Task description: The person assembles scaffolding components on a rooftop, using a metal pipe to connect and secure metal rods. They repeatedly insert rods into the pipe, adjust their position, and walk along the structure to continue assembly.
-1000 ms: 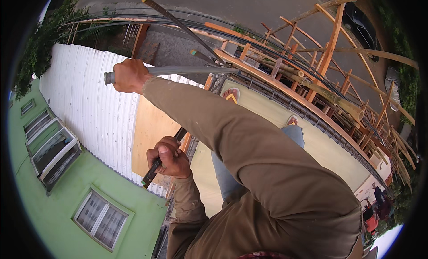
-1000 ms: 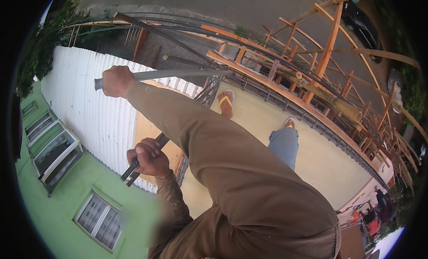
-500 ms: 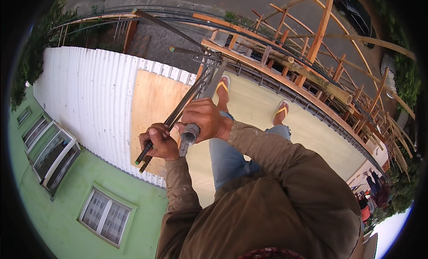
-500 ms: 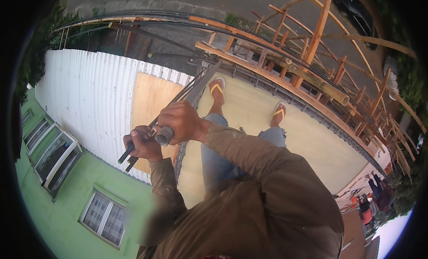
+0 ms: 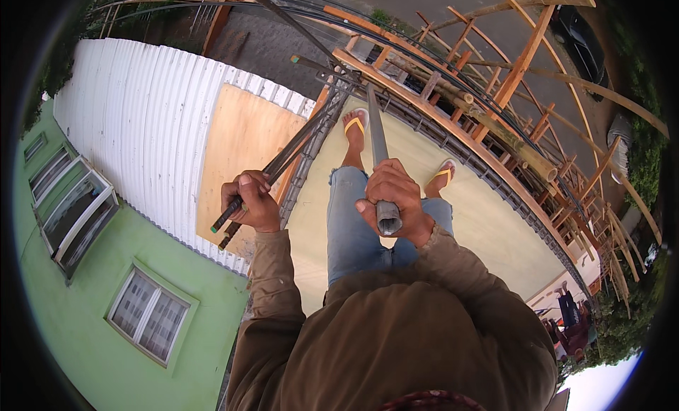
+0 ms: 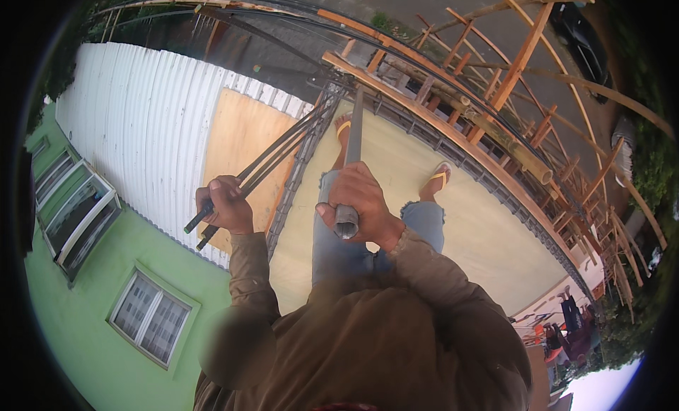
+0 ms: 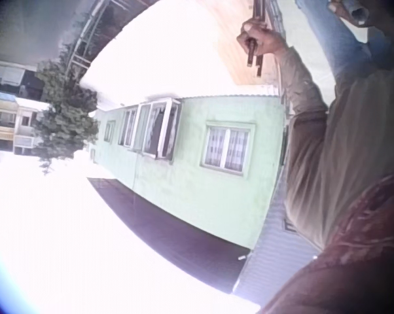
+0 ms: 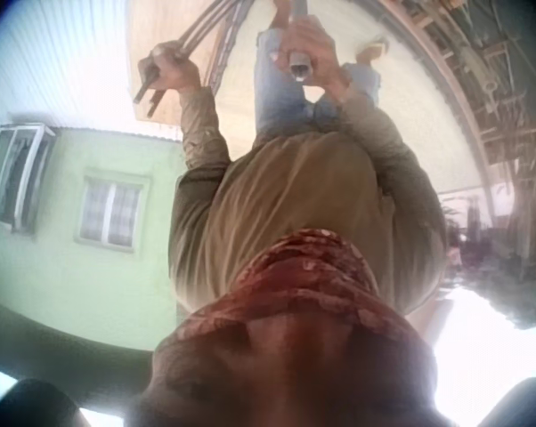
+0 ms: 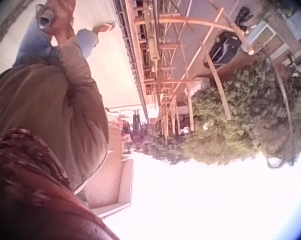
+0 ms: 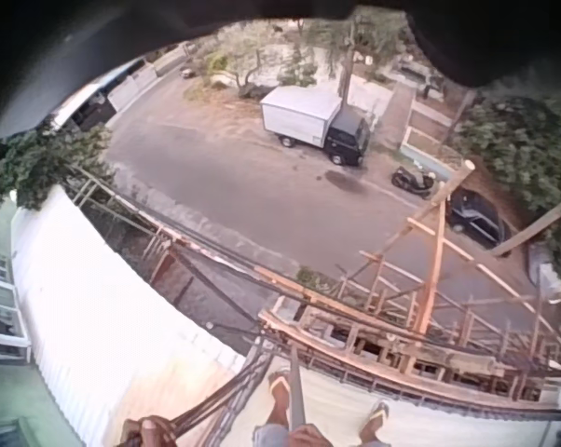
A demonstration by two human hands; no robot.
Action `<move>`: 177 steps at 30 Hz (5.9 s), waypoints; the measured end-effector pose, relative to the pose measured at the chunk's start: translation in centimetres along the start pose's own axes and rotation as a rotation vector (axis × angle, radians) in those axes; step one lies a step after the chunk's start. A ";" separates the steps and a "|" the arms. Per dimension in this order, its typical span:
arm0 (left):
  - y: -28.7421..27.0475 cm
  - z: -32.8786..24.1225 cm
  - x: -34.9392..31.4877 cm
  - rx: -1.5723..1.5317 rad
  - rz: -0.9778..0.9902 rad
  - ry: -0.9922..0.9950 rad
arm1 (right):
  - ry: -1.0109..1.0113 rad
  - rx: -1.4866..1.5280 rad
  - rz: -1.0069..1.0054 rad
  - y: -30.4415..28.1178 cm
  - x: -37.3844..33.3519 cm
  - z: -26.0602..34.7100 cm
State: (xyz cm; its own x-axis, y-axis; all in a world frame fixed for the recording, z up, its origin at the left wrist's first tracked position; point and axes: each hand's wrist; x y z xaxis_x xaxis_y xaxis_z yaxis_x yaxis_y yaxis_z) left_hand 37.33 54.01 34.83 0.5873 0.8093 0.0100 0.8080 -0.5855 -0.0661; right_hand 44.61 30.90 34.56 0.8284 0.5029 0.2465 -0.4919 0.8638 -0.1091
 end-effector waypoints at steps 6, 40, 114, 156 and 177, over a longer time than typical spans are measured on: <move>-0.2 0.2 1.1 -0.010 -0.040 0.056 | 0.017 0.039 0.036 -3.7 -2.0 0.1; -1.2 0.5 -0.5 0.125 0.050 0.042 | 0.110 -0.112 -0.326 5.6 7.2 -0.6; 1.4 0.3 -2.8 -0.082 -0.023 0.154 | -0.239 -0.131 0.014 13.1 13.8 -5.5; -0.3 0.1 0.5 0.025 0.037 -0.019 | 0.062 0.031 0.280 6.0 11.7 -1.2; -0.3 1.7 0.4 -0.045 0.022 0.055 | -0.322 0.102 0.029 -1.0 0.3 2.9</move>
State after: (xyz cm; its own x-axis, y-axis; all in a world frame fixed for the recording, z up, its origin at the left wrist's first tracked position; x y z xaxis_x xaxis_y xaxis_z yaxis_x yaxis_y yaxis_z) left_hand 37.21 54.57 33.14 0.6058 0.7930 0.0640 0.7953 -0.6057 -0.0223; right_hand 44.57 30.06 37.55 0.6945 0.4778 0.5379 -0.5518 0.8335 -0.0279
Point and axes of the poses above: each hand's wrist, its own x-axis towards the middle knuckle, its own y-axis out of the palm, z = x × y, and after that the axes turned 4 degrees about -y, right-handed
